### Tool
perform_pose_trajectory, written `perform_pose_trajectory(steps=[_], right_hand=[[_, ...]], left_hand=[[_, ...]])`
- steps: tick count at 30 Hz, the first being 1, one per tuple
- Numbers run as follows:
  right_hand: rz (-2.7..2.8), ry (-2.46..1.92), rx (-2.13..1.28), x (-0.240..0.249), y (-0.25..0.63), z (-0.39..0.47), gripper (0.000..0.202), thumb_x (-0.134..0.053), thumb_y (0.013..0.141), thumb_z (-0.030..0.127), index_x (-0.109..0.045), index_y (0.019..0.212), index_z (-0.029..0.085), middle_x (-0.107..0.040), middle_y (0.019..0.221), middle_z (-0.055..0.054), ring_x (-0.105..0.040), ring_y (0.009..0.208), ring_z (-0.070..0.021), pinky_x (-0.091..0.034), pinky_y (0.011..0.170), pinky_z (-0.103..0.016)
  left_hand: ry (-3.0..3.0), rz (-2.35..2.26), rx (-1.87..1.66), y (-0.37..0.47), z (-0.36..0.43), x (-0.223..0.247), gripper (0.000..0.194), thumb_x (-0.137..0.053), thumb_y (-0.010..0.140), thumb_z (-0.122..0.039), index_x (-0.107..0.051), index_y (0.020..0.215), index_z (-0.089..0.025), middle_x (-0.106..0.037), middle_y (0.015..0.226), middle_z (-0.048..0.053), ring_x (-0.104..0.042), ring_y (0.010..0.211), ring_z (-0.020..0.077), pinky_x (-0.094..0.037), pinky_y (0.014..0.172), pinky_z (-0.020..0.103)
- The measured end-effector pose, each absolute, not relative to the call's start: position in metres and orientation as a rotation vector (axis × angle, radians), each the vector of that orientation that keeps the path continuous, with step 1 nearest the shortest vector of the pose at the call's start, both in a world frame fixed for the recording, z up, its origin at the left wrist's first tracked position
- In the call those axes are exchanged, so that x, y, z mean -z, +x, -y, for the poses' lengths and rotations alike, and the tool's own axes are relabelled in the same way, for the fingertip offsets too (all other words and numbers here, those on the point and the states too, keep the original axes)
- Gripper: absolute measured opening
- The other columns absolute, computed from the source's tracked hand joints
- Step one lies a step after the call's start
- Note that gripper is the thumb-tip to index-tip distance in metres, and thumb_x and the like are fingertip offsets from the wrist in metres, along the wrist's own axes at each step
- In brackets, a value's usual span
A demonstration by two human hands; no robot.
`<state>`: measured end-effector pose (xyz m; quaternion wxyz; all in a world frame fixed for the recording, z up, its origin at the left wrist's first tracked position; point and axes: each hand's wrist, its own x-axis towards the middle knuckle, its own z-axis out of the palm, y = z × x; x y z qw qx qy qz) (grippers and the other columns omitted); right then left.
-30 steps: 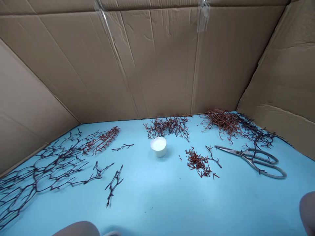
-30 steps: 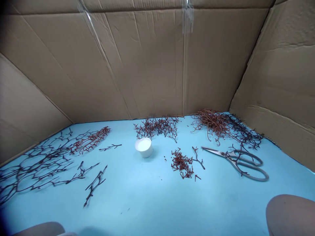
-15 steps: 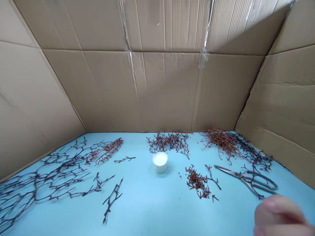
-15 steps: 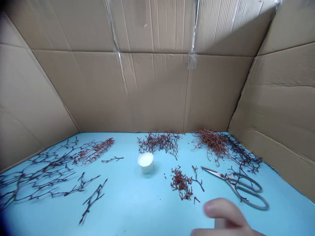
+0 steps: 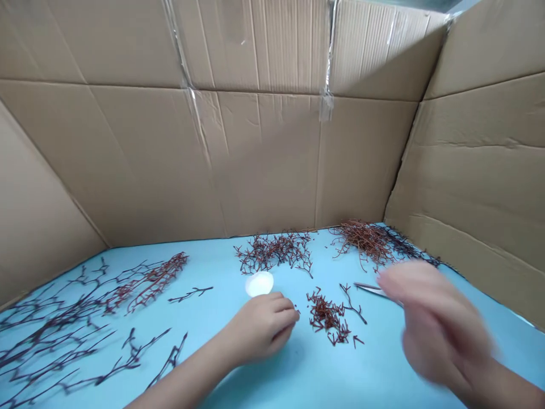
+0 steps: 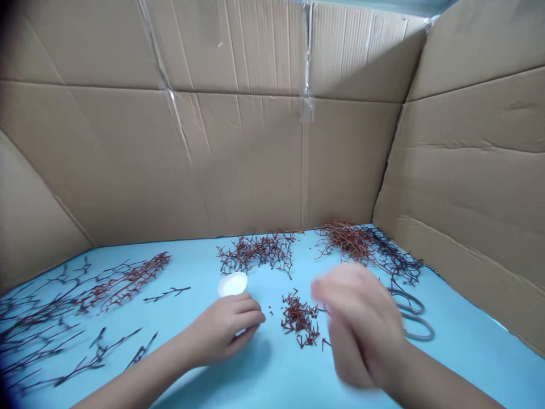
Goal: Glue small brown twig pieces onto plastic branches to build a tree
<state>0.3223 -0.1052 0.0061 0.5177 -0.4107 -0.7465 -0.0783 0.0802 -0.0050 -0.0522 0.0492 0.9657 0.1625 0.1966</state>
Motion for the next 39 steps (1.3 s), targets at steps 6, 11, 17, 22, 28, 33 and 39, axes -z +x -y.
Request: perform_pose_trajectory(steps=[6, 11, 17, 22, 28, 33, 39], right_hand=[[2.058, -2.197, -0.141, 0.041, 0.344, 0.045, 0.018, -0.051, 0.076, 0.036, -0.058, 0.074, 0.019, -0.061, 0.065, -0.008, -0.057, 0.06, -0.0244, -0.031, 0.05, -0.028], [2.105, -2.131, -0.336, 0.079, 0.357, 0.043, 0.007, -0.058, 0.067, 0.027, -0.058, 0.072, 0.022, -0.063, 0.067, -0.004, -0.056, 0.061, -0.0213, -0.025, 0.049, -0.025], [1.981, -1.965, -0.469, 0.071, 0.358, 0.022, 0.009, -0.049, 0.069, 0.013, -0.054, 0.068, 0.021, -0.056, 0.059, 0.0, -0.049, 0.054, -0.0148, -0.025, 0.049, -0.023], [1.885, -1.622, -0.575, 0.06, 0.313, 0.01, 0.002, -0.044, 0.078, 0.02, -0.043, 0.077, 0.021, -0.054, 0.071, 0.002, -0.051, 0.067, -0.0126, -0.036, 0.057, -0.02], [1.85, -1.353, -0.716, 0.07, 0.265, 0.014, 0.01, -0.046, 0.078, 0.019, -0.038, 0.073, 0.021, -0.05, 0.066, 0.005, -0.047, 0.059, -0.0098, -0.036, 0.052, -0.018], [1.814, -1.292, -0.808, 0.072, 0.275, 0.017, 0.011, -0.052, 0.075, 0.02, -0.042, 0.076, 0.021, -0.053, 0.069, 0.003, -0.049, 0.061, -0.0117, -0.038, 0.055, -0.022], [1.876, -1.265, -0.911, 0.071, 0.274, 0.015, 0.013, -0.059, 0.07, 0.02, -0.053, 0.082, 0.02, -0.058, 0.073, 0.002, -0.053, 0.065, -0.0128, -0.04, 0.058, -0.022]], left_hand=[[2.964, -0.384, -0.295, 0.12, 0.014, 0.077, 0.029, -0.041, 0.081, -0.018, -0.051, 0.107, -0.022, -0.061, 0.088, 0.006, -0.054, 0.075, 0.0203, -0.041, 0.063, 0.03], [2.727, -0.455, -0.346, 0.115, 0.005, 0.094, 0.038, -0.039, 0.083, -0.023, -0.042, 0.121, -0.024, -0.058, 0.099, 0.008, -0.052, 0.085, 0.0223, -0.04, 0.073, 0.034], [1.915, -0.81, -0.727, 0.107, 0.001, 0.104, 0.034, -0.041, 0.084, -0.03, -0.045, 0.117, -0.022, -0.055, 0.087, 0.004, -0.048, 0.073, 0.0162, -0.038, 0.068, 0.029], [1.274, -0.832, -0.828, 0.122, 0.002, 0.106, 0.033, -0.058, 0.072, -0.039, -0.062, 0.096, -0.017, -0.053, 0.073, 0.001, -0.046, 0.061, 0.0127, -0.036, 0.056, 0.024], [1.038, -0.793, -0.942, 0.126, -0.002, 0.107, 0.037, -0.062, 0.067, -0.046, -0.063, 0.087, -0.014, -0.052, 0.071, 0.002, -0.047, 0.063, 0.0114, -0.039, 0.058, 0.024], [0.948, -0.795, -0.968, 0.123, 0.0, 0.104, 0.033, -0.073, 0.056, -0.04, -0.064, 0.074, -0.013, -0.054, 0.063, 0.001, -0.047, 0.056, 0.0101, -0.039, 0.057, 0.025], [0.949, -0.845, -1.07, 0.12, 0.003, 0.098, 0.026, -0.072, 0.059, -0.036, -0.064, 0.07, -0.014, -0.055, 0.06, -0.001, -0.048, 0.058, 0.0103, -0.038, 0.06, 0.024]])
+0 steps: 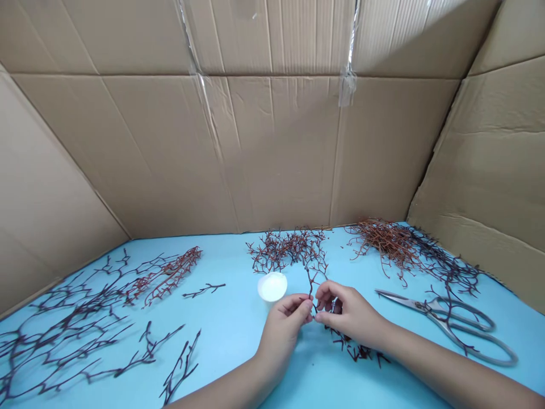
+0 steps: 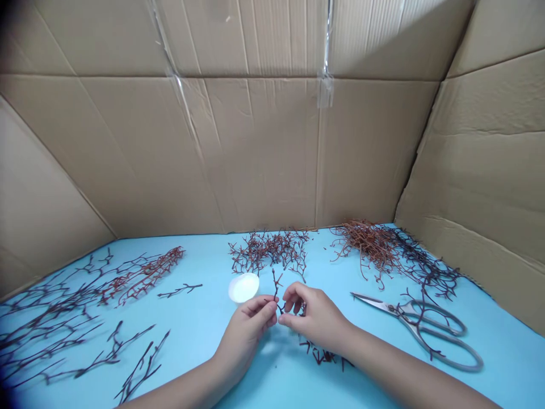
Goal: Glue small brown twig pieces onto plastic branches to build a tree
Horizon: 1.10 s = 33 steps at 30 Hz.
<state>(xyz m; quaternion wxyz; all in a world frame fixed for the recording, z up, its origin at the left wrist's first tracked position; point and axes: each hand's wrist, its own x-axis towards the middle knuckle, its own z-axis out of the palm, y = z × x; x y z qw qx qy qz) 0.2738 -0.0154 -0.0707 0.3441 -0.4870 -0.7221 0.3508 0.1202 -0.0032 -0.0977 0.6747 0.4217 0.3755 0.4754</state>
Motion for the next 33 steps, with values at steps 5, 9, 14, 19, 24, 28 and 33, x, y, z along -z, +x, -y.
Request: perform_pose_trajectory(steps=[5, 9, 14, 19, 24, 28, 33], right_hand=[[1.739, -1.215, -0.997, 0.069, 0.265, 0.01, 0.005, -0.05, 0.076, 0.021, -0.054, 0.075, 0.019, -0.059, 0.07, 0.001, -0.055, 0.067, -0.0138, -0.041, 0.06, -0.024], [1.593, -1.157, -1.045, 0.064, 0.264, -0.006, 0.005, -0.049, 0.077, 0.024, -0.047, 0.079, 0.019, -0.061, 0.072, 0.0, -0.053, 0.061, -0.0124, -0.039, 0.051, -0.022], [1.719, -1.15, -0.846, 0.053, 0.259, -0.033, 0.008, -0.049, 0.076, 0.024, -0.052, 0.078, 0.018, -0.058, 0.073, -0.001, -0.054, 0.067, -0.0139, -0.042, 0.057, -0.024], [1.795, -1.136, -0.758, 0.053, 0.245, -0.053, 0.007, -0.05, 0.073, 0.02, -0.056, 0.077, 0.018, -0.057, 0.075, -0.001, -0.052, 0.069, -0.0149, -0.04, 0.06, -0.026], [1.867, -1.129, -0.698, 0.06, 0.242, -0.057, 0.006, -0.051, 0.071, 0.017, -0.056, 0.072, 0.019, -0.058, 0.08, -0.002, -0.052, 0.076, -0.0168, -0.039, 0.066, -0.028], [1.919, -1.141, -0.578, 0.062, 0.248, -0.058, 0.007, -0.051, 0.072, 0.016, -0.056, 0.072, 0.02, -0.058, 0.085, -0.002, -0.052, 0.084, -0.0178, -0.039, 0.076, -0.031], [1.937, -1.162, -0.501, 0.064, 0.249, -0.058, 0.006, -0.051, 0.073, 0.017, -0.056, 0.073, 0.021, -0.059, 0.089, -0.003, -0.051, 0.088, -0.0192, -0.037, 0.082, -0.034]], left_hand=[[0.95, -0.818, -1.118, 0.117, 0.005, 0.084, 0.028, -0.071, 0.06, -0.034, -0.063, 0.075, -0.013, -0.054, 0.063, 0.001, -0.047, 0.057, 0.0099, -0.038, 0.056, 0.024], [0.986, -0.79, -1.137, 0.106, 0.003, 0.061, 0.056, -0.069, 0.062, -0.029, -0.049, 0.114, -0.023, -0.054, 0.089, 0.004, -0.048, 0.063, 0.0087, -0.038, 0.054, 0.022], [1.091, -0.866, -1.294, 0.075, -0.013, 0.03, 0.063, -0.063, 0.07, -0.031, -0.033, 0.126, -0.031, -0.044, 0.104, 0.005, -0.048, 0.069, 0.0097, -0.038, 0.05, 0.02], [1.351, -1.045, -1.451, 0.045, -0.046, 0.027, 0.038, -0.058, 0.073, -0.041, -0.057, 0.103, -0.018, -0.052, 0.084, 0.003, -0.044, 0.062, 0.0099, -0.036, 0.048, 0.02], [1.417, -1.183, -1.377, 0.035, -0.066, 0.04, 0.034, -0.059, 0.07, -0.043, -0.064, 0.092, -0.017, -0.058, 0.074, 0.002, -0.045, 0.056, 0.0104, -0.036, 0.049, 0.022], [1.523, -1.239, -1.336, 0.037, -0.068, 0.044, 0.023, -0.059, 0.071, -0.04, -0.065, 0.073, -0.018, -0.061, 0.085, 0.003, -0.053, 0.074, 0.015, -0.041, 0.067, 0.025], [1.628, -1.349, -1.291, 0.037, -0.071, 0.047, 0.022, -0.058, 0.072, -0.038, -0.066, 0.077, -0.018, -0.06, 0.096, 0.005, -0.054, 0.088, 0.0186, -0.037, 0.082, 0.03]])
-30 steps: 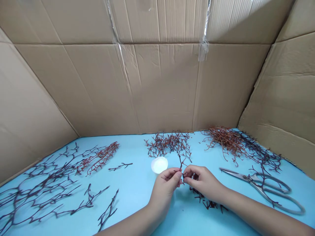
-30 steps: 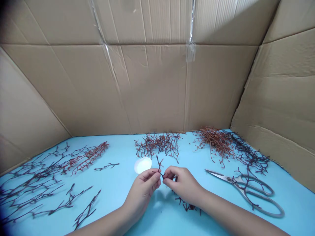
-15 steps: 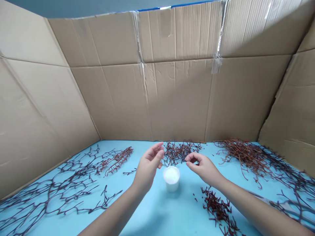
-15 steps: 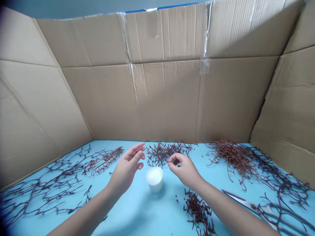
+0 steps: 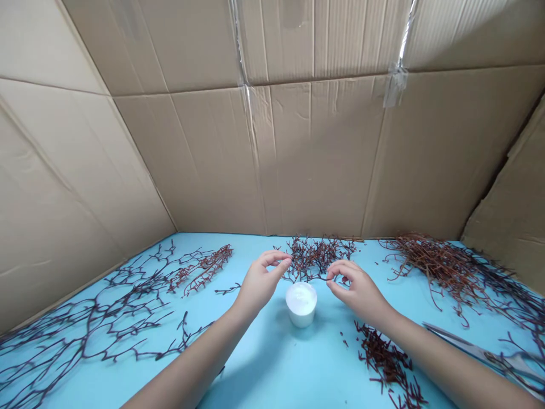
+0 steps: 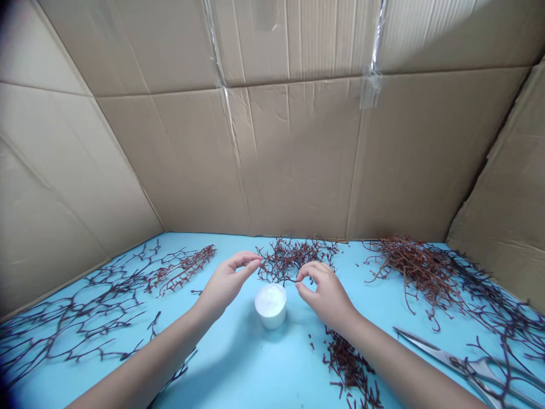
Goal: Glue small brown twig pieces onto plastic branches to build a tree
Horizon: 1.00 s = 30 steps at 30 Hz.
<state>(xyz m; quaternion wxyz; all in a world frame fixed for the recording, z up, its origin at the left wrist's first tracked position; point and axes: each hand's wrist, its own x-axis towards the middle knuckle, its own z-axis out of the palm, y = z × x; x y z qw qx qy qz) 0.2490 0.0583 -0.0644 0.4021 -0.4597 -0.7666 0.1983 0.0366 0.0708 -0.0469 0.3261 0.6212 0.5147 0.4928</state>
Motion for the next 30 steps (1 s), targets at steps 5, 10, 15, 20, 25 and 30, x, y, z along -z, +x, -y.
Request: perform_pose_trajectory(steps=[5, 10, 15, 20, 25, 30], right_hand=[[1.907, -1.164, -0.471, 0.067, 0.249, -0.058, 0.006, -0.05, 0.074, 0.018, -0.056, 0.074, 0.02, -0.059, 0.089, -0.004, -0.051, 0.089, -0.0196, -0.037, 0.082, -0.035], [1.897, -1.175, -0.459, 0.07, 0.25, -0.058, 0.006, -0.051, 0.076, 0.019, -0.056, 0.074, 0.02, -0.059, 0.088, -0.004, -0.052, 0.089, -0.0194, -0.037, 0.082, -0.035], [1.904, -1.143, -0.392, 0.074, 0.248, -0.054, 0.006, -0.051, 0.078, 0.02, -0.057, 0.076, 0.021, -0.059, 0.089, -0.004, -0.051, 0.09, -0.02, -0.038, 0.083, -0.036], [2.025, -0.999, -0.155, 0.077, 0.245, -0.047, 0.009, -0.05, 0.081, 0.018, -0.057, 0.083, 0.021, -0.058, 0.091, -0.006, -0.049, 0.091, -0.022, -0.039, 0.081, -0.039], [2.099, -0.965, -0.077, 0.08, 0.237, -0.043, 0.011, -0.05, 0.082, 0.019, -0.06, 0.084, 0.021, -0.059, 0.092, -0.007, -0.049, 0.09, -0.0226, -0.04, 0.079, -0.04], [1.896, -1.049, -0.246, 0.08, 0.233, -0.045, 0.008, -0.054, 0.079, 0.021, -0.061, 0.079, 0.022, -0.06, 0.087, -0.005, -0.05, 0.09, -0.0223, -0.038, 0.081, -0.038]], left_hand=[[1.725, -1.43, -1.195, 0.032, -0.075, 0.052, 0.026, -0.054, 0.073, -0.041, -0.066, 0.074, -0.019, -0.061, 0.096, 0.006, -0.055, 0.09, 0.0202, -0.036, 0.085, 0.032], [1.854, -1.488, -1.076, 0.029, -0.077, 0.054, 0.028, -0.05, 0.075, -0.043, -0.062, 0.065, -0.019, -0.058, 0.092, 0.005, -0.055, 0.087, 0.021, -0.036, 0.085, 0.034], [2.016, -1.535, -0.992, 0.03, -0.073, 0.051, 0.028, -0.045, 0.079, -0.041, -0.057, 0.066, -0.019, -0.051, 0.084, 0.003, -0.053, 0.078, 0.0195, -0.039, 0.078, 0.035], [2.207, -1.515, -0.944, 0.03, -0.065, 0.041, 0.023, -0.048, 0.079, -0.035, -0.058, 0.066, -0.019, -0.048, 0.085, 0.002, -0.049, 0.081, 0.0198, -0.038, 0.076, 0.034], [2.376, -1.532, -0.905, 0.027, -0.06, 0.036, 0.02, -0.051, 0.079, -0.033, -0.059, 0.066, -0.02, -0.048, 0.089, 0.004, -0.046, 0.088, 0.0225, -0.037, 0.077, 0.036], [2.314, -1.53, -0.938, 0.025, -0.058, 0.026, 0.021, -0.051, 0.078, -0.035, -0.059, 0.065, -0.02, -0.049, 0.088, 0.003, -0.048, 0.086, 0.0218, -0.037, 0.076, 0.035]])
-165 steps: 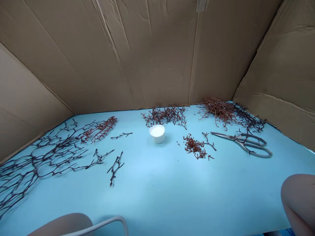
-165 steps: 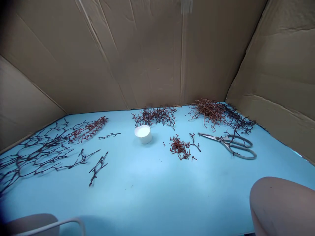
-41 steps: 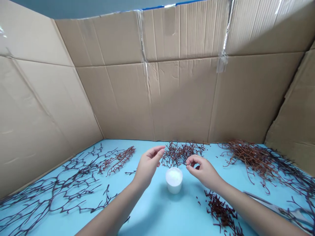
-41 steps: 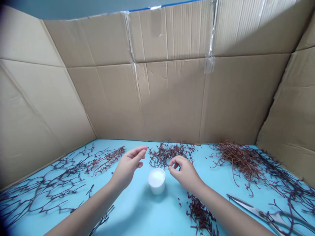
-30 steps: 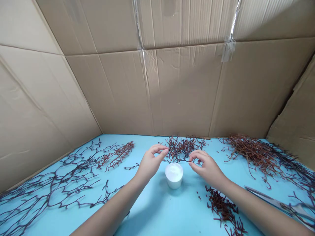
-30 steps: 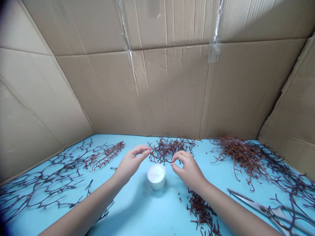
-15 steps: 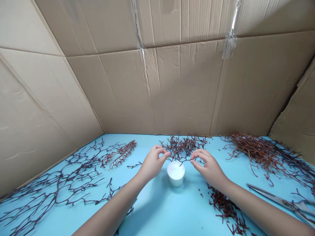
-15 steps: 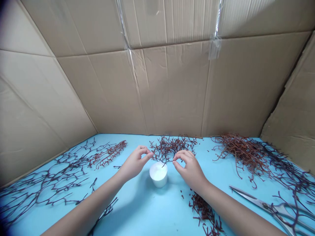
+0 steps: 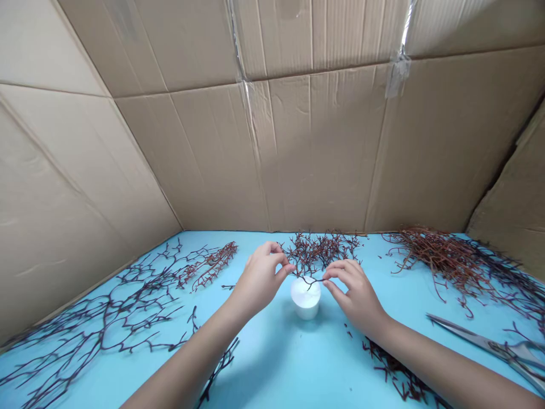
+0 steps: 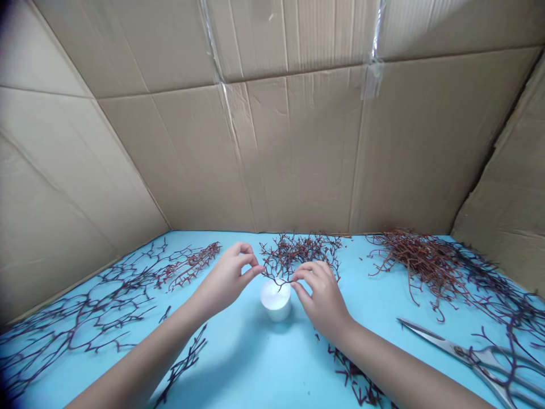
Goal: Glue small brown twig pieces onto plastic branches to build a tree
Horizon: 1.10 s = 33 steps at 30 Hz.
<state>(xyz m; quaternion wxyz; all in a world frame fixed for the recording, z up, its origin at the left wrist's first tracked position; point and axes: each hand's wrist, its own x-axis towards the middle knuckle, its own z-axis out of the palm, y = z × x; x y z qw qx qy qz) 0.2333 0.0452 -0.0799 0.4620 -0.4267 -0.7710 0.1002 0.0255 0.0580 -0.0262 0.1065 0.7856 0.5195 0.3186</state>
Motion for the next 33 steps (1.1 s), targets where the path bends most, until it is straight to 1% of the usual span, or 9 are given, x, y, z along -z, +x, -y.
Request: perform_pose_trajectory(steps=[5, 9, 15, 20, 22, 24, 28, 31, 33], right_hand=[[1.388, -1.179, -0.747, 0.075, 0.236, -0.05, 0.013, -0.059, 0.072, 0.034, -0.061, 0.071, 0.02, -0.06, 0.087, -0.004, -0.051, 0.09, -0.0233, -0.035, 0.083, -0.036], [1.239, -1.226, -0.958, 0.075, 0.235, -0.05, 0.025, -0.054, 0.075, 0.042, -0.061, 0.078, 0.018, -0.062, 0.085, -0.006, -0.054, 0.084, -0.0232, -0.039, 0.075, -0.035], [1.073, -1.204, -1.208, 0.074, 0.228, -0.038, 0.03, -0.056, 0.072, 0.046, -0.06, 0.084, 0.019, -0.061, 0.097, -0.008, -0.052, 0.087, -0.0211, -0.04, 0.067, -0.031], [0.979, -1.048, -1.454, 0.062, 0.221, -0.018, 0.021, -0.062, 0.07, 0.041, -0.063, 0.075, 0.021, -0.06, 0.086, -0.002, -0.049, 0.08, -0.0158, -0.036, 0.068, -0.026], [1.054, -1.018, -1.497, 0.058, 0.218, -0.011, 0.019, -0.061, 0.072, 0.04, -0.063, 0.073, 0.021, -0.059, 0.079, -0.001, -0.048, 0.074, -0.0141, -0.034, 0.066, -0.025], [1.152, -0.998, -1.501, 0.055, 0.216, -0.006, 0.018, -0.061, 0.073, 0.039, -0.064, 0.073, 0.021, -0.059, 0.075, 0.0, -0.047, 0.069, -0.0131, -0.034, 0.064, -0.025], [1.34, -0.981, -1.425, 0.048, 0.218, -0.009, 0.02, -0.058, 0.075, 0.038, -0.064, 0.073, 0.02, -0.06, 0.073, 0.0, -0.051, 0.072, -0.0144, -0.037, 0.068, -0.026], [1.608, -1.04, -1.332, 0.041, 0.234, -0.022, 0.02, -0.054, 0.077, 0.037, -0.064, 0.076, 0.019, -0.062, 0.075, 0.0, -0.054, 0.075, -0.0159, -0.04, 0.07, -0.027], [1.919, -1.156, -1.139, 0.036, 0.252, -0.034, 0.019, -0.051, 0.079, 0.033, -0.064, 0.08, 0.019, -0.064, 0.08, -0.001, -0.056, 0.076, -0.0163, -0.041, 0.07, -0.027]], left_hand=[[1.85, -1.436, -1.179, 0.026, -0.059, 0.016, 0.023, -0.05, 0.076, -0.041, -0.061, 0.074, -0.02, -0.054, 0.09, 0.003, -0.05, 0.087, 0.0205, -0.038, 0.078, 0.031], [1.678, -1.399, -1.252, 0.031, -0.062, 0.023, 0.026, -0.048, 0.077, -0.043, -0.058, 0.083, -0.02, -0.056, 0.087, 0.003, -0.05, 0.085, 0.0197, -0.039, 0.076, 0.03], [1.35, -1.208, -1.24, 0.062, -0.033, 0.033, 0.025, -0.041, 0.081, -0.044, -0.046, 0.077, -0.019, -0.043, 0.069, -0.002, -0.047, 0.068, 0.0125, -0.046, 0.066, 0.028], [0.952, -0.959, -1.08, 0.084, -0.004, 0.034, 0.024, -0.06, 0.073, -0.035, -0.054, 0.091, -0.02, -0.048, 0.082, 0.001, -0.044, 0.078, 0.0122, -0.043, 0.071, 0.027], [0.895, -0.946, -1.121, 0.085, -0.003, 0.036, 0.025, -0.062, 0.073, -0.033, -0.057, 0.093, -0.02, -0.049, 0.085, 0.002, -0.045, 0.082, 0.0131, -0.042, 0.073, 0.027], [0.853, -0.901, -1.149, 0.085, -0.005, 0.037, 0.02, -0.062, 0.073, -0.033, -0.061, 0.086, -0.017, -0.051, 0.086, 0.003, -0.046, 0.084, 0.0136, -0.041, 0.074, 0.027], [0.837, -0.831, -1.181, 0.085, -0.008, 0.04, 0.016, -0.063, 0.073, -0.031, -0.063, 0.079, -0.016, -0.053, 0.089, 0.004, -0.047, 0.086, 0.0146, -0.04, 0.079, 0.029], [0.888, -0.838, -1.187, 0.085, -0.007, 0.04, 0.012, -0.061, 0.075, -0.029, -0.06, 0.075, -0.017, -0.052, 0.082, 0.001, -0.047, 0.081, 0.0128, -0.039, 0.078, 0.029], [0.939, -0.858, -1.197, 0.083, -0.007, 0.04, 0.012, -0.058, 0.076, -0.029, -0.057, 0.072, -0.018, -0.051, 0.075, -0.001, -0.045, 0.074, 0.0111, -0.039, 0.074, 0.027]])
